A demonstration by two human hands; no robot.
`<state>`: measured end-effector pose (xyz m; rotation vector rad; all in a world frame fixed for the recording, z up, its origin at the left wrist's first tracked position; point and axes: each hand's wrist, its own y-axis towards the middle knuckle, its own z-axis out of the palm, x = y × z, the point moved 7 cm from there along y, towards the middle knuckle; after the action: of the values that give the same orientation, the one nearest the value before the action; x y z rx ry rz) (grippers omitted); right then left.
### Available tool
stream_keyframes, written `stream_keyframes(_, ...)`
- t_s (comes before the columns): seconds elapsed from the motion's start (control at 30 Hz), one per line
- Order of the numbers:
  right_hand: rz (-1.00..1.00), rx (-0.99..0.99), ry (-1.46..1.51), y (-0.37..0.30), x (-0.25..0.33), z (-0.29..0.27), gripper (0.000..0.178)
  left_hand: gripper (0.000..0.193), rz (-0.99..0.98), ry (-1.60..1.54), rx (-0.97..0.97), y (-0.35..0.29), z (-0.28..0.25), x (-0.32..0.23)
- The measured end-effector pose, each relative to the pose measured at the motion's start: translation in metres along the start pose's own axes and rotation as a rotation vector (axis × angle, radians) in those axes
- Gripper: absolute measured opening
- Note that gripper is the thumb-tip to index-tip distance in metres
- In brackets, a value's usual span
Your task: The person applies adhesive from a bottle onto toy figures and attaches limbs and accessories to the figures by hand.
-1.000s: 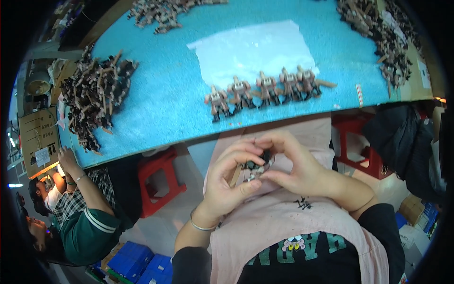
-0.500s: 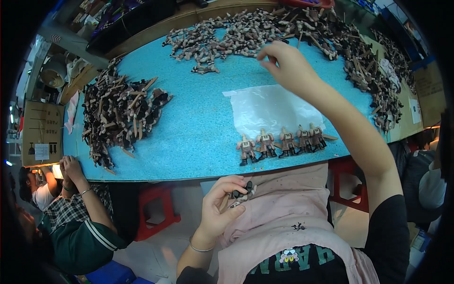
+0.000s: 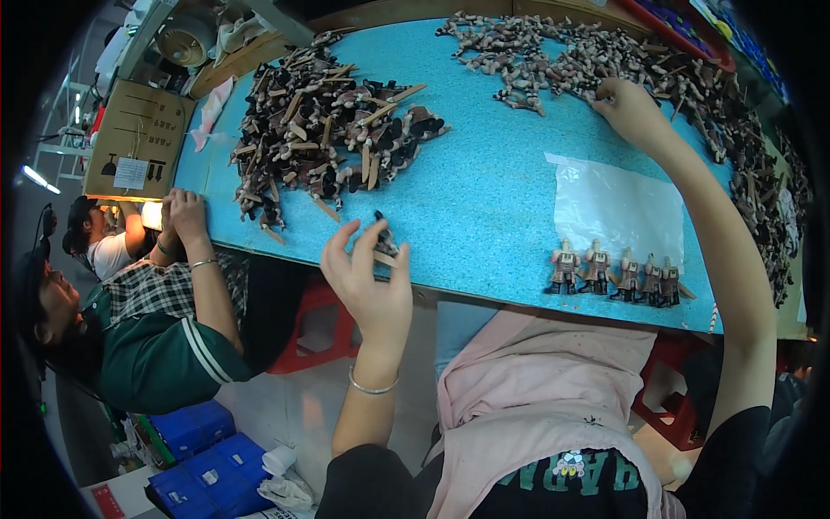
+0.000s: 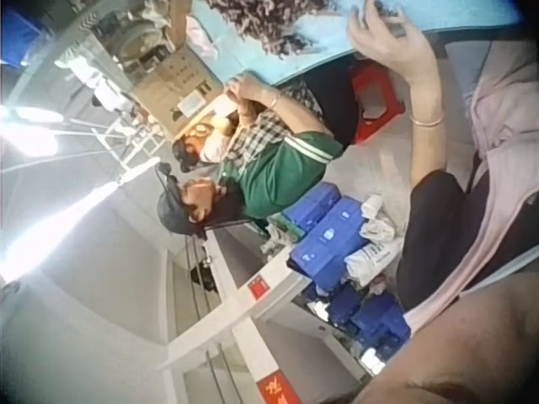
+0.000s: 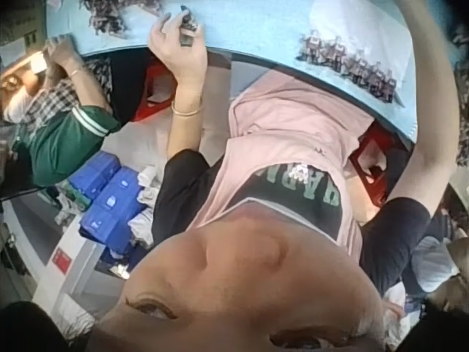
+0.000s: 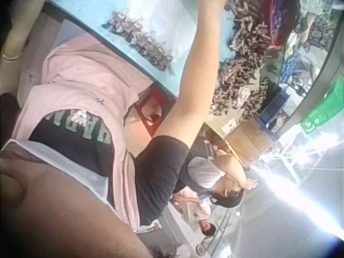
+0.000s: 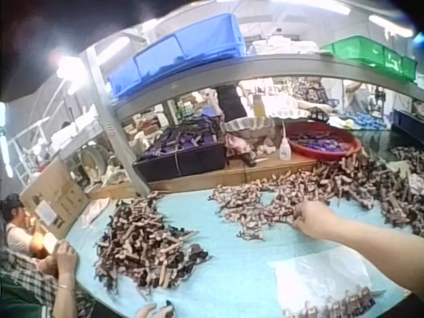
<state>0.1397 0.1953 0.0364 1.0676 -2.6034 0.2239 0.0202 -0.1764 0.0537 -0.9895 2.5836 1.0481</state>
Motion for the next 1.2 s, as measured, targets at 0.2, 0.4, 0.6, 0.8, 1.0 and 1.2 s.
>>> stream_keyframes(0.2, -0.107, -0.198, -0.229, -0.005, 0.000, -0.004, 0.025, 0.038, -0.024, 0.190, -0.104, 0.024, 0.009, 0.033)
stream_keyframes(0.4, -0.168, -0.077, 0.016, -0.011, -0.013, -0.001, 0.022, 0.041, -0.074, 0.248, -0.010, 0.031, 0.010, 0.032)
stream_keyframes(0.6, -0.218, -0.236, -0.101, -0.027, -0.012, -0.004, 0.011, 0.047, 0.031, 0.197, -0.050, 0.011, 0.000, -0.016)
stream_keyframes(0.8, -0.026, -0.270, 0.134, -0.028, -0.030, -0.007, 0.027, 0.050, 0.309, -0.468, 0.490, -0.020, 0.043, -0.115)
stream_keyframes(1.0, 0.100, -0.128, 0.168, -0.035, -0.052, -0.021, 0.031, 0.056, 0.458, -0.511, 0.597, -0.029, 0.063, -0.136)
stream_keyframes(1.2, 0.080, 0.140, 0.638, -0.100, -0.042, -0.033, 0.023, 0.056, 0.456, -0.512, 0.616, -0.024, 0.057, -0.119)
